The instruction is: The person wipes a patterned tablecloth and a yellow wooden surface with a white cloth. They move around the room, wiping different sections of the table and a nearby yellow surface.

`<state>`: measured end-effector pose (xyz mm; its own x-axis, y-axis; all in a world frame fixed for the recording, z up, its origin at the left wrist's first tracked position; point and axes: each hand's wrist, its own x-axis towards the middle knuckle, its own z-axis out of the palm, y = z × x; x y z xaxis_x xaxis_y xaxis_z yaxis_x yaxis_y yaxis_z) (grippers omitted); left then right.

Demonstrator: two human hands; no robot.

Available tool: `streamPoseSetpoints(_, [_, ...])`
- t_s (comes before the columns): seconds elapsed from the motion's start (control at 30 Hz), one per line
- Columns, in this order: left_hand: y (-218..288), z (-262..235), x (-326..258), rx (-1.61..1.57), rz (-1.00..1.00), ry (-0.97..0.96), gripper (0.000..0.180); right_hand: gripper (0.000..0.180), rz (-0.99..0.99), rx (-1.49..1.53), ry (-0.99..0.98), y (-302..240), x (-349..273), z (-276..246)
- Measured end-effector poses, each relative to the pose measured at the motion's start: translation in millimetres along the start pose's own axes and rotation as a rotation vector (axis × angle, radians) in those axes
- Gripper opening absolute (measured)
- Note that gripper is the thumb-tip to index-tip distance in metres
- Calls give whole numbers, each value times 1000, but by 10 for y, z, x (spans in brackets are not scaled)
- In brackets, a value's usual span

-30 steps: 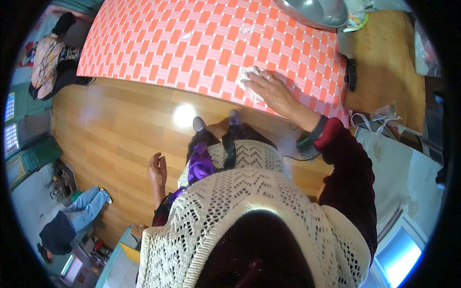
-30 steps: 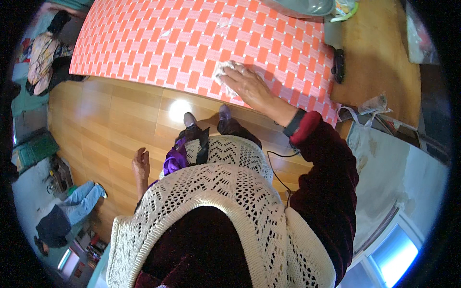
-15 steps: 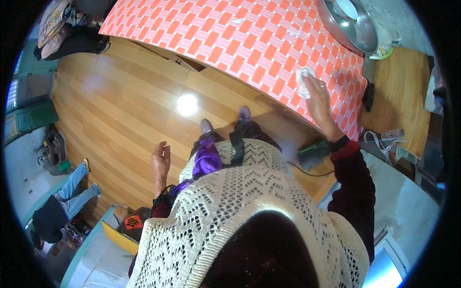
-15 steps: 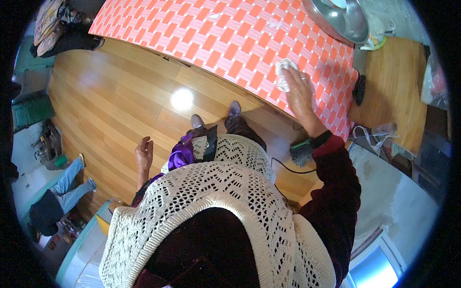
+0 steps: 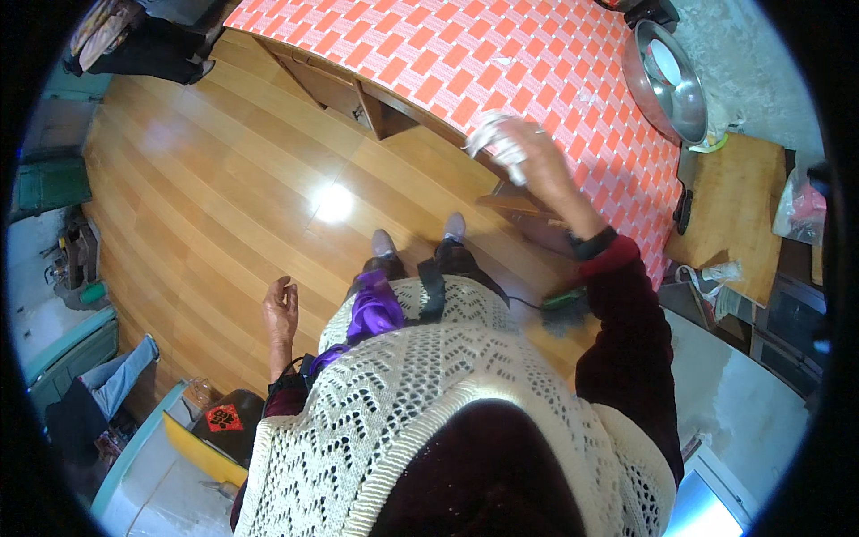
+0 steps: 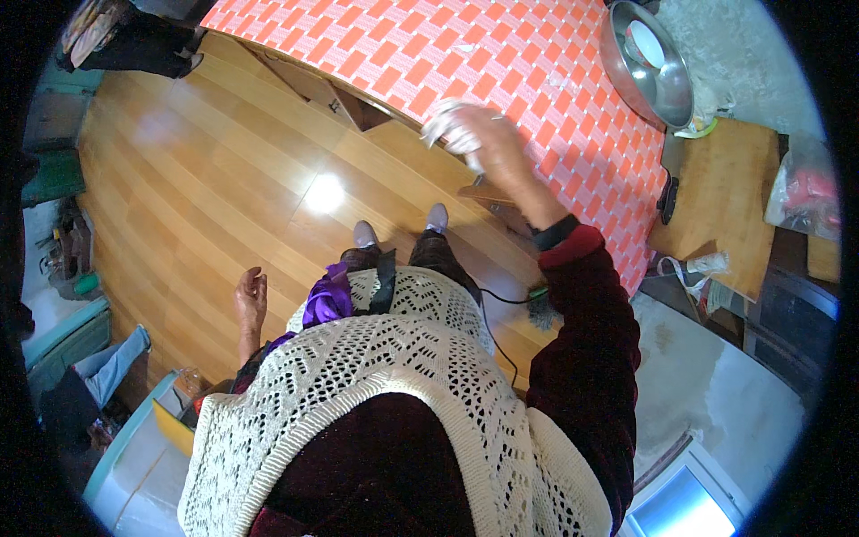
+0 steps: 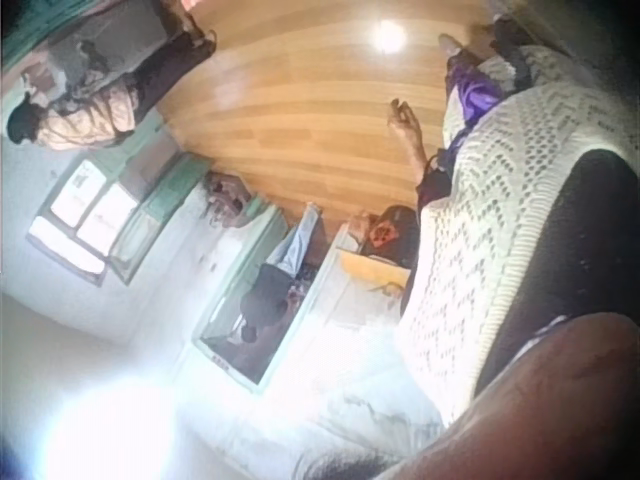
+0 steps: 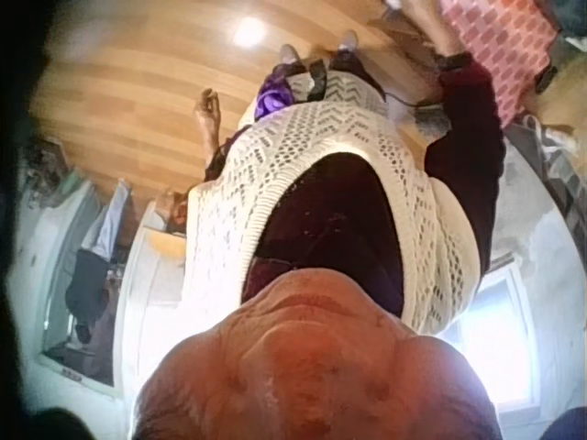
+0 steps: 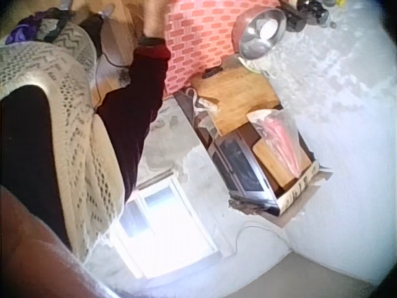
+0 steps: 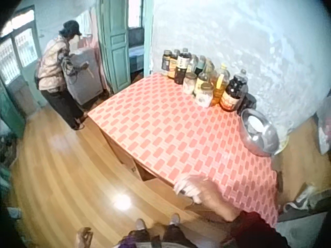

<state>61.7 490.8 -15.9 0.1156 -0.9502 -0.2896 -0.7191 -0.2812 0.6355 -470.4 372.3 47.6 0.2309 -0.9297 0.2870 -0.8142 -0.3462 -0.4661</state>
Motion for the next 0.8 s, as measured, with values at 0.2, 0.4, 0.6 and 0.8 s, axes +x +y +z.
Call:
streamPoseSetpoints(0.2, [-249, -99, 57, 13, 31, 10, 25, 31, 335, -409, 188, 691, -243, -222])
streamPoseSetpoints(0.4, [-290, -195, 96, 34, -22, -16, 25, 37, 169, -346, 188, 28, 237, 459])
streamPoseSetpoints(0.6, [-324, -224, 257, -3, 26, -13, 26, 45, 133, 36, 75, -556, 348, 447])
streamPoseSetpoints(0.8, [-410, -246, 277, -31, 29, -14, 25, 32, 350, -176, 277, 139, -119, -86])
